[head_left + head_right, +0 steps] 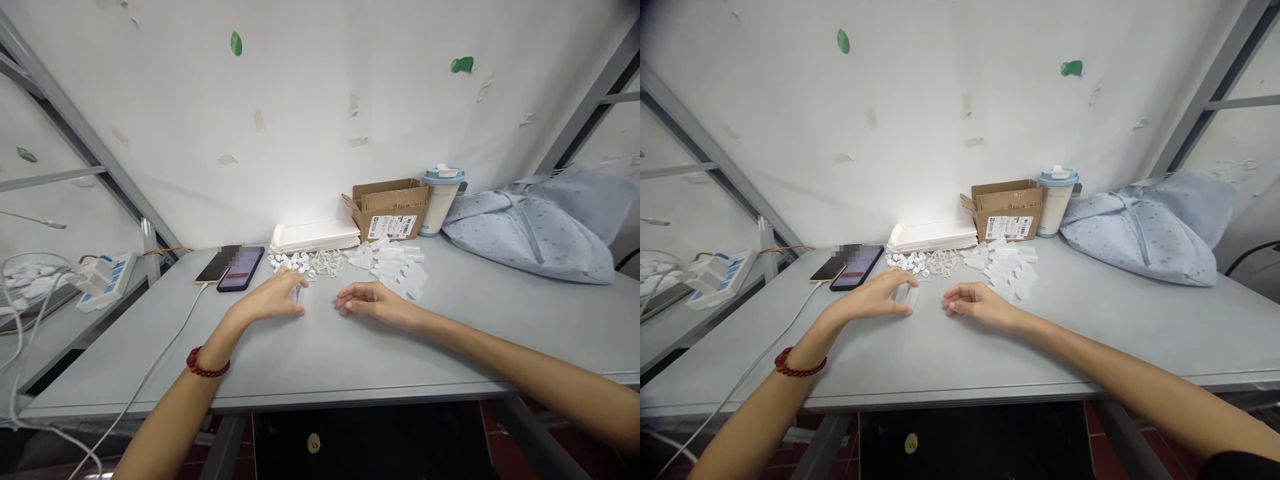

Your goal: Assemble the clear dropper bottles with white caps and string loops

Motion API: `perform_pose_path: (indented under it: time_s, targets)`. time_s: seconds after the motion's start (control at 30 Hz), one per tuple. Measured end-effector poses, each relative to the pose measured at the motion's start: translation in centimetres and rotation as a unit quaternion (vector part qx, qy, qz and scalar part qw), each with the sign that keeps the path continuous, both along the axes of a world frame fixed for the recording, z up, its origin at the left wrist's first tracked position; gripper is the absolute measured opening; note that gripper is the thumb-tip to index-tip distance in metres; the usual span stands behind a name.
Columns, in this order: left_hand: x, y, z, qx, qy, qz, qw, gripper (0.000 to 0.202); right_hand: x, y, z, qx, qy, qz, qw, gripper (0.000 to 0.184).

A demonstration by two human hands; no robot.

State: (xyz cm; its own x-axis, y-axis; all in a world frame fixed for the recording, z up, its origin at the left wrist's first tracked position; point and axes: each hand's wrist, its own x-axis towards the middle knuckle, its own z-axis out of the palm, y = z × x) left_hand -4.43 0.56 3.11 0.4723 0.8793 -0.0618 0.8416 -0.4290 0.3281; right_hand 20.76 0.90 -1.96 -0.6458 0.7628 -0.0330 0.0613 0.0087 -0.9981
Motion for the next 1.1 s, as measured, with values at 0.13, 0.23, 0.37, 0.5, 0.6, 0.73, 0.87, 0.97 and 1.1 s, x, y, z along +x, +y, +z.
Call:
perform_pose_path:
  time_s: [0.13,0.23,0.37,0.5,0.6,0.73,0.87,0.97,1.1]
  targets:
    - [-0.2,0.2,-0.3,0.015,0.005,0.005,1.000,0.041,0.0,0.0,0.1,0.001,-0.006,0.000,1.000,0.034]
    - [-0.4,0.5,-0.8,0.031,0.008,0.012,0.999,0.039,0.0,-0.1,0.1,0.002,-0.007,0.000,1.000,0.033]
    - [-0.4,0.7,-1.1,0.035,0.012,0.006,0.999,0.041,-0.1,-0.1,0.1,0.006,-0.008,0.002,1.000,0.033]
    - [-0.4,0.7,-1.1,0.031,0.017,0.005,0.999,0.042,-0.1,-0.1,0.1,0.006,-0.006,0.004,1.000,0.033]
    - [-0.4,0.8,-1.2,0.036,0.016,0.002,0.999,0.041,-0.1,-0.1,0.1,0.005,-0.011,0.005,1.000,0.033]
    - [-0.4,0.7,-1.1,0.029,0.017,0.002,0.999,0.042,-0.1,-0.1,0.1,0.013,-0.018,0.004,1.000,0.032]
    - [-0.4,0.5,-0.8,0.028,0.015,-0.003,0.999,0.043,-0.1,-0.1,0.1,0.014,-0.018,0.005,1.000,0.033]
    - [-0.1,0.5,-0.8,0.038,0.000,0.002,0.999,0.044,-0.1,-0.1,0.1,0.019,-0.024,0.006,1.000,0.034]
    - [1.2,0.7,-1.4,0.102,-0.047,0.010,0.994,0.039,-0.1,-0.1,0.2,0.042,-0.039,0.011,0.998,0.034]
